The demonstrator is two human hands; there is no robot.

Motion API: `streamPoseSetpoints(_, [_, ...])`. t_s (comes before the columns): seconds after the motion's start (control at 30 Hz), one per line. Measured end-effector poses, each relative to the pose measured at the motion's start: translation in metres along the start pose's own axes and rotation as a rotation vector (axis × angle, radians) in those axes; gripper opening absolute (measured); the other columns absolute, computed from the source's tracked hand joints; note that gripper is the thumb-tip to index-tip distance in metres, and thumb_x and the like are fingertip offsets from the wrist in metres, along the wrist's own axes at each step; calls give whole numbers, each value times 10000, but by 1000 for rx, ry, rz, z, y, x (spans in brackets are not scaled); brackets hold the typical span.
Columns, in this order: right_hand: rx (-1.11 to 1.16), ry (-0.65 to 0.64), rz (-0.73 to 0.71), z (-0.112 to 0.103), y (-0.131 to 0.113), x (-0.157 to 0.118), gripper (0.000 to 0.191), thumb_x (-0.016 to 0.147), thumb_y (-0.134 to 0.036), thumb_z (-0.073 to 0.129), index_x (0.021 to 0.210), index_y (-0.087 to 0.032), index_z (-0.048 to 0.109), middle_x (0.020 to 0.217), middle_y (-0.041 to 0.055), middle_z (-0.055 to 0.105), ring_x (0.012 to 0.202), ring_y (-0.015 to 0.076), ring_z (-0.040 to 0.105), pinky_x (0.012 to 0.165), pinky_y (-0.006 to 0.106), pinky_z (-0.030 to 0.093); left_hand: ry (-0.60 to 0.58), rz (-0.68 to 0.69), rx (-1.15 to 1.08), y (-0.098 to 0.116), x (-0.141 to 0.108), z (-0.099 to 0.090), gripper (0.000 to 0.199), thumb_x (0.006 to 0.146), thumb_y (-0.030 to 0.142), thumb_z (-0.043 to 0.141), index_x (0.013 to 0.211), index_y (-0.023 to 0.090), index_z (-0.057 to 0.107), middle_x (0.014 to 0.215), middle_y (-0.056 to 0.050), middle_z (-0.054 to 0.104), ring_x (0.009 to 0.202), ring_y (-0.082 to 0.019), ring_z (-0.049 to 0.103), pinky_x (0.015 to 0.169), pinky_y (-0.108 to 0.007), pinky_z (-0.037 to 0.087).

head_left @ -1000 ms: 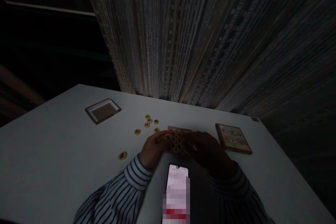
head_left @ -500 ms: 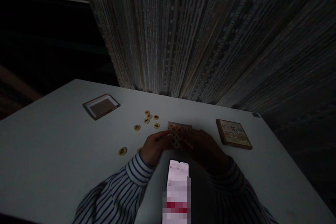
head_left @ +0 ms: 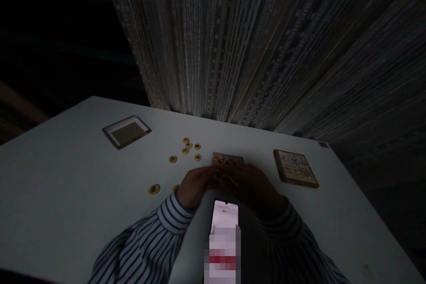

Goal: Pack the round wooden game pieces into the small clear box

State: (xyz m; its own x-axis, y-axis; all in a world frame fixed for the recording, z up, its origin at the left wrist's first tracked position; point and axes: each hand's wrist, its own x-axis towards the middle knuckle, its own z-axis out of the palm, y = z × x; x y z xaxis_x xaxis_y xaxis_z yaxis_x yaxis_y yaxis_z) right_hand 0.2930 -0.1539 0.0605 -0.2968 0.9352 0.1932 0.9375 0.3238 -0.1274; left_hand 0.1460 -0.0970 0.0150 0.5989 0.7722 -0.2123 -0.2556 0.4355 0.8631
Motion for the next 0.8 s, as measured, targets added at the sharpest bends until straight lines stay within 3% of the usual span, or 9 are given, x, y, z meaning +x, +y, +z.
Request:
streamPoseSetpoints(0.1, [13,46,-31,2,1,0,221,851,-223,491,1050,-163,565,941,88,672,831,196,616,691,315,462,-28,29,24,-1,0,-3,261,732,352,617,891,165,706,758,-51,704,669,-155,624,650,-265,479])
streamPoseSetpoints(0.2, [30,65,-51,2,2,0,200,857,-212,477,1027,-161,568,921,79,674,819,187,612,692,308,466,20,28,-2,-1,1,-4,279,676,325,684,900,159,691,829,-61,708,716,-161,635,667,-265,483])
streamPoseSetpoints(0.37, [52,77,-33,1,1,0,209,856,-229,483,1028,-150,571,917,96,674,820,196,615,685,318,477,93,28,-54,0,1,-2,263,608,334,737,763,132,669,690,-38,701,633,-149,633,638,-260,492])
streamPoseSetpoints(0.57, [86,128,-30,1,3,0,167,873,-257,465,954,-157,571,904,87,666,809,175,608,704,305,473,74,29,-74,-2,0,-3,364,594,315,748,889,110,683,852,-88,716,770,-186,647,777,-315,488])
streamPoseSetpoints(0.8, [84,143,-34,1,-1,1,191,893,-265,435,990,-166,566,892,82,652,819,170,592,708,304,457,130,43,-4,2,1,-3,360,544,343,775,810,116,689,789,-81,720,687,-163,647,703,-280,502])
